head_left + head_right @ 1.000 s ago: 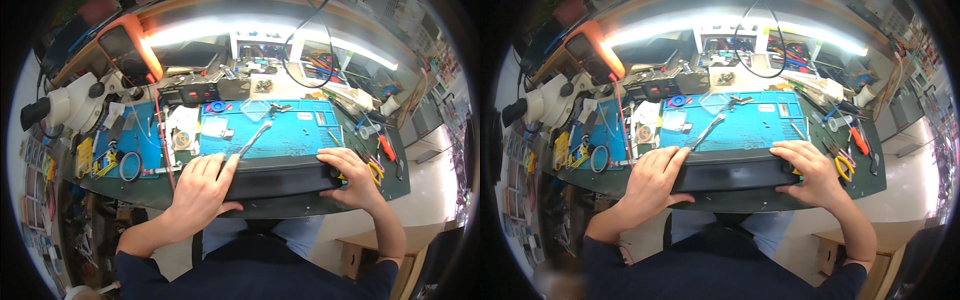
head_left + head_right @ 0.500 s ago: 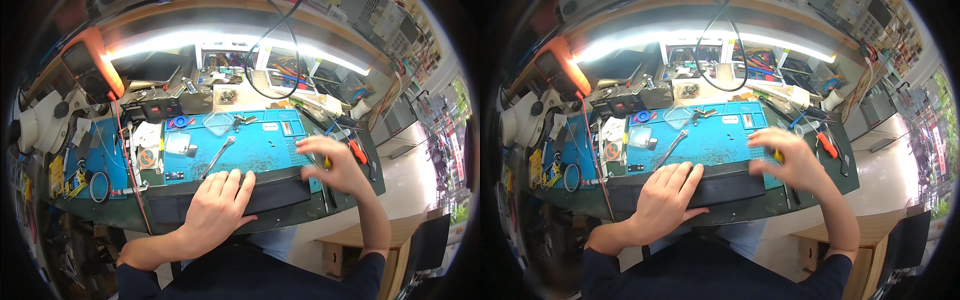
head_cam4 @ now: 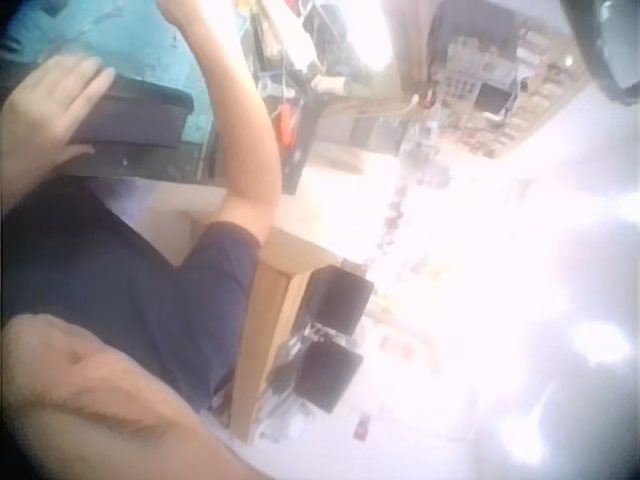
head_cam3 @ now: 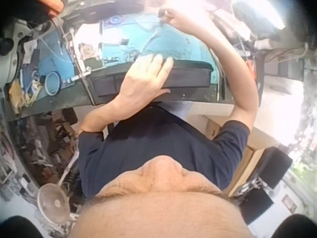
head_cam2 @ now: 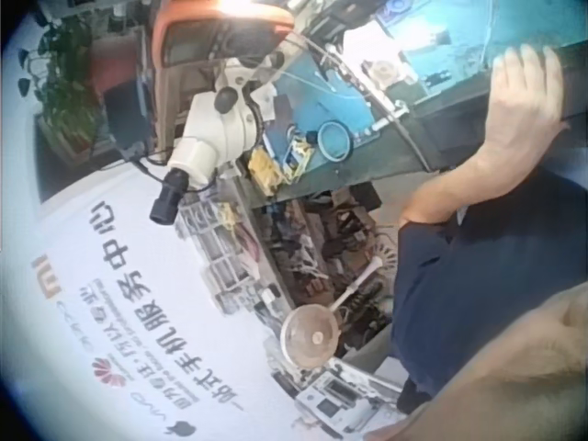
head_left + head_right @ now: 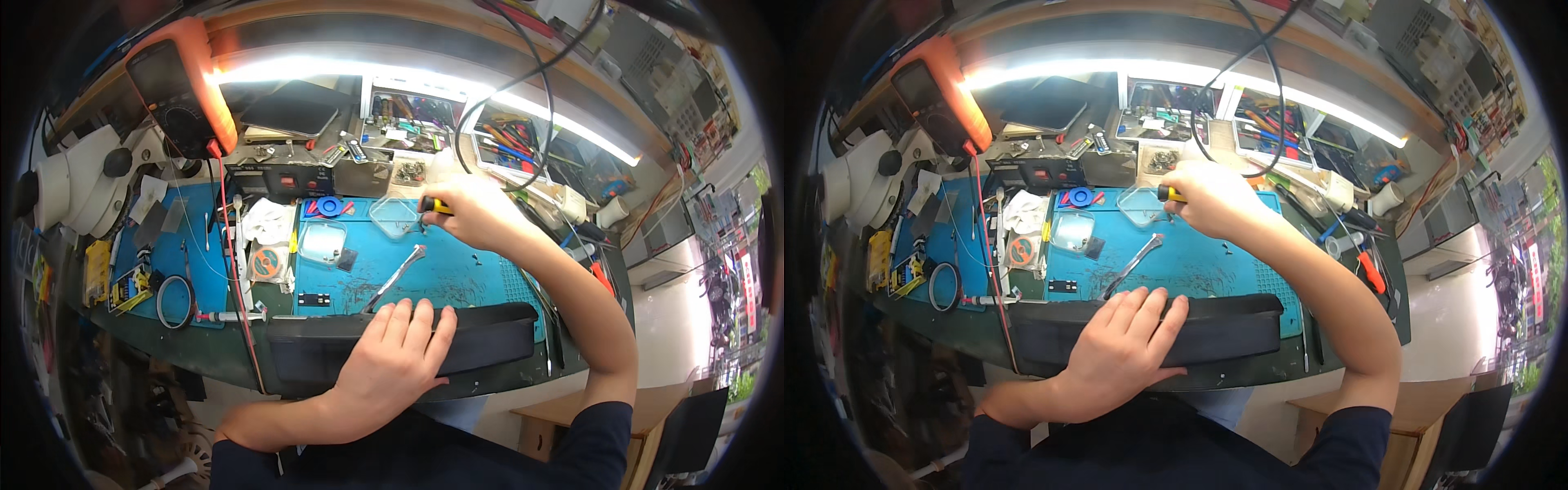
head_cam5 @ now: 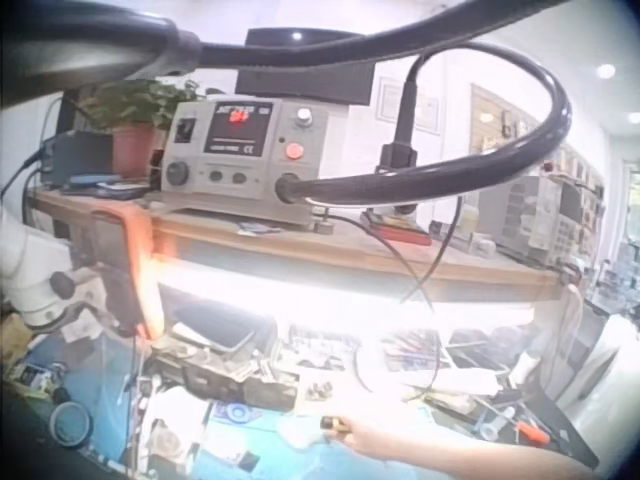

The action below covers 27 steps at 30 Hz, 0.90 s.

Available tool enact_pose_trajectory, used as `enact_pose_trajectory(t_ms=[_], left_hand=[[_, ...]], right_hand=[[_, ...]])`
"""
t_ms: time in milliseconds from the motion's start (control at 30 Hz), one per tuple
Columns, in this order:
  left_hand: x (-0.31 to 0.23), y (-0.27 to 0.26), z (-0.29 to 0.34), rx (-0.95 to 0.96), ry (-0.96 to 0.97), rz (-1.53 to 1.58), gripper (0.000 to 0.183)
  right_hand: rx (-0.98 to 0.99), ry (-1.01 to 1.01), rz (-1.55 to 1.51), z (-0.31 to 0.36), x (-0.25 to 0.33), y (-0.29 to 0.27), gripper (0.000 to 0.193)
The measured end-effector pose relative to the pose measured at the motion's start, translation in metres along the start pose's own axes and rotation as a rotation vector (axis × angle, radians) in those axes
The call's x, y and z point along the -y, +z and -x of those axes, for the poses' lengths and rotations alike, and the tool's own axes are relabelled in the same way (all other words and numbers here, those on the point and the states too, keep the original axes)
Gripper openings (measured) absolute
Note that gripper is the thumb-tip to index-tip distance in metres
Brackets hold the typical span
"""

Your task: The person uses a yellow-handled screwdriver to remove multiple screws from the casing of a black rectangular electronic device. They systematically unscrew fasteners from the sides and ends of the device, placing the removed screws into a small container on the workbench. The person rotates the device to access different screw locations throughout the process.

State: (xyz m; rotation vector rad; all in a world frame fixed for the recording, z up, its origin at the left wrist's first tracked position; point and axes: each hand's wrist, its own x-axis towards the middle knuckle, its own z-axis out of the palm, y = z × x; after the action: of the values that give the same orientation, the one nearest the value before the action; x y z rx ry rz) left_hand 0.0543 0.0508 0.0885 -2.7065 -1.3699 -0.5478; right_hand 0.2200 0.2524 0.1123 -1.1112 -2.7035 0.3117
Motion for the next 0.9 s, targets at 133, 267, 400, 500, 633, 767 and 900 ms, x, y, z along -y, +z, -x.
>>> enact_pose_trajectory(t_ms=[133,267,400,500,633,767,900], left_hand=[[0.001,0.004,-0.001,-0.014,0.002,0.026,0.092],[0.003,0.006,0.000,-0.022,-0.005,0.049,0.092],[0.003,0.010,0.001,-0.029,-0.012,0.051,0.093],[0.003,0.008,0.001,-0.014,-0.007,0.031,0.093],[0.004,0.005,0.000,0.000,-0.005,0.027,0.091],[0.004,0.001,-0.001,-0.002,-0.012,0.039,0.088],[0.002,0.002,-0.002,-0.009,-0.013,0.045,0.087]], right_hand=[[0.121,-0.004,0.153,-0.033,0.000,0.019,0.025],[0.247,0.059,0.176,-0.046,0.013,0.024,0.029],[0.320,0.080,0.201,-0.053,0.016,0.027,0.031],[0.231,-0.008,0.269,-0.049,0.005,0.040,0.031],[0.125,-0.042,0.227,-0.043,0.005,0.044,0.025],[0.045,-0.023,0.184,-0.042,0.007,0.042,0.021],[0.074,0.038,0.163,-0.050,0.005,0.024,0.016]])
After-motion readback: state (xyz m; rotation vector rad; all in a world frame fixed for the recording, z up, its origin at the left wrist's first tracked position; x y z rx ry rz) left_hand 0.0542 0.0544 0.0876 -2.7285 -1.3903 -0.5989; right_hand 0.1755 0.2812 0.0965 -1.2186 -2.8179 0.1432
